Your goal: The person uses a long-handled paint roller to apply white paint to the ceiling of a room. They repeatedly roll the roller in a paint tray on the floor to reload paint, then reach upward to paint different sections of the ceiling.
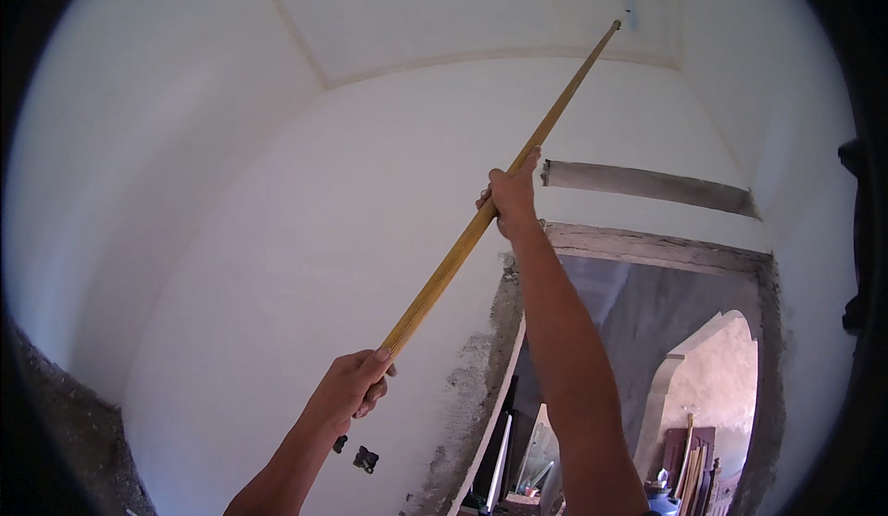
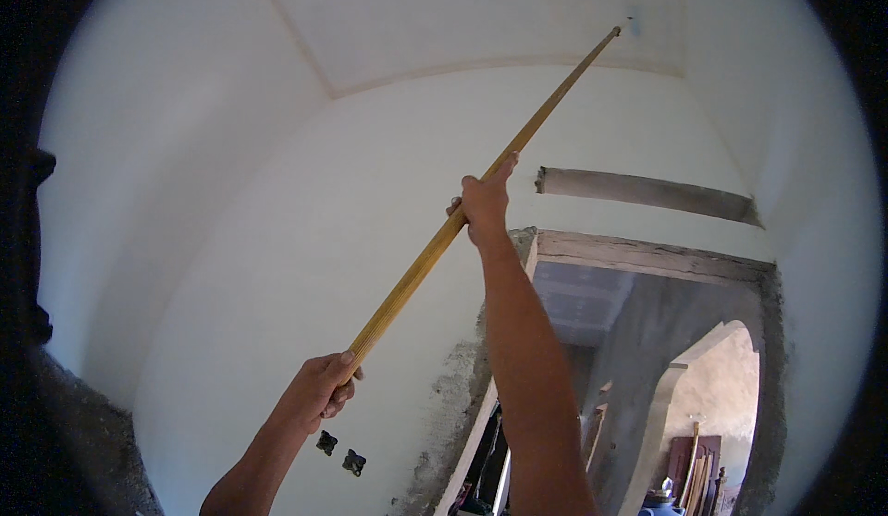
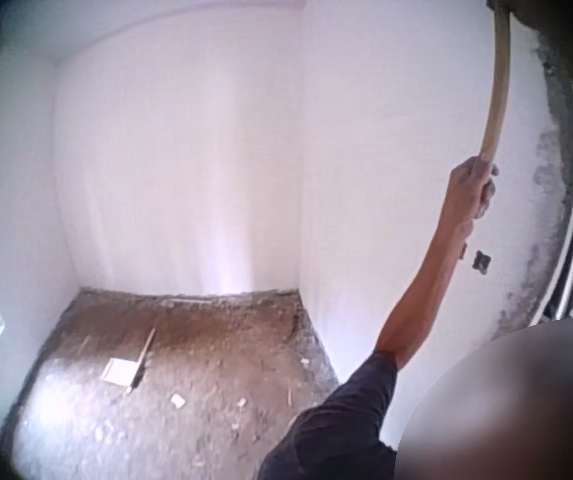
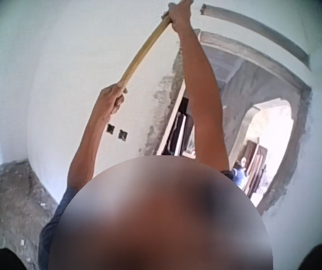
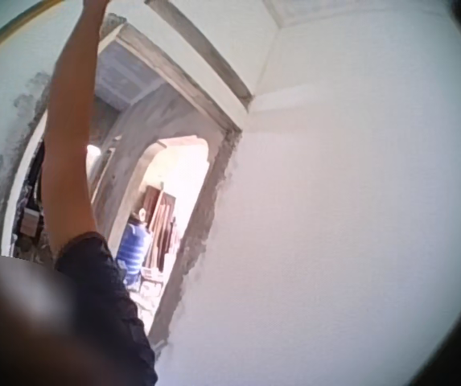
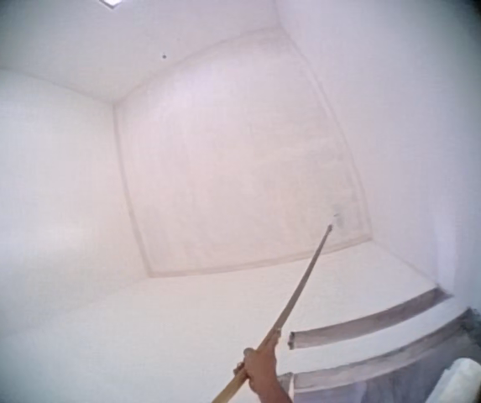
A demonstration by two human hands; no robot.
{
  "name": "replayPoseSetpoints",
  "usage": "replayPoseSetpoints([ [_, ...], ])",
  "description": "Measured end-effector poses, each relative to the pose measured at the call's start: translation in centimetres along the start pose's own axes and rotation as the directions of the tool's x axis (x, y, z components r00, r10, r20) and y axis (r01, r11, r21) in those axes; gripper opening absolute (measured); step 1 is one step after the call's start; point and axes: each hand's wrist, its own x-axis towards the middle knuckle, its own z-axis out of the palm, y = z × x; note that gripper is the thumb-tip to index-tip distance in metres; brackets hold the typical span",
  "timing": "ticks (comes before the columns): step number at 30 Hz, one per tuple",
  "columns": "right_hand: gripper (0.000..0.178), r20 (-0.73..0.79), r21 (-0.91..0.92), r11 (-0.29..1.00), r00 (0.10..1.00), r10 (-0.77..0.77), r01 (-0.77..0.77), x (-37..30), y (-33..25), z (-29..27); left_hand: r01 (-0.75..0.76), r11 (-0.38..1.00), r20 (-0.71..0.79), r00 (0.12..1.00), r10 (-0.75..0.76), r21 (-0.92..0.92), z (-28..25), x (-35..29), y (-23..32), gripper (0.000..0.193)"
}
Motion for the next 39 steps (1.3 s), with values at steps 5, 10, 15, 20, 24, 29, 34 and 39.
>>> replayPoseSetpoints([
  [5,0.103,0.048,-0.007,0.997,0.996,0.071,-0.071,-2.7,3.1,5.6,0.005,0.998,-0.041,0.999,-0.008,-0.059,-4.9,-0.9,-2.8,0.047],
  [10,0.101,0.077,-0.066,0.993,0.992,0.099,-0.094,-4.0,6.3,10.9,0.047,0.993,-0.054,0.997,-0.054,-0.111,-10.1,-0.4,-5.6,0.046],
  [15,0.095,0.035,-0.140,0.984,0.993,0.114,-0.108,-4.1,9.6,15.2,0.061,0.995,-0.036,0.997,-0.064,-0.080,-15.3,2.1,-7.5,0.048],
  [20,0.090,-0.090,-0.219,0.972,0.994,0.065,-0.083,-3.2,11.8,17.3,0.104,0.993,0.053,0.993,-0.102,-0.052,-18.5,5.8,-8.2,0.051],
  [24,0.091,-0.117,-0.264,0.962,0.993,0.032,-0.062,-2.0,11.6,16.3,0.118,0.990,0.127,0.986,-0.108,-0.073,-18.0,7.1,-7.9,0.051],
  [29,0.094,-0.127,-0.231,0.972,0.992,0.000,-0.030,-0.6,8.9,13.4,0.085,0.995,0.162,0.984,-0.076,-0.046,-15.2,7.2,-5.5,0.052],
  [34,0.099,-0.127,-0.157,0.988,0.992,-0.028,0.007,1.2,4.2,9.4,0.043,0.999,0.137,0.990,-0.042,-0.002,-10.8,6.0,-1.2,0.050],
  [39,0.099,-0.116,-0.081,0.995,0.991,-0.068,0.059,3.1,-1.2,4.7,-0.035,0.999,0.118,0.992,0.032,0.020,-5.4,3.3,3.3,0.051],
])
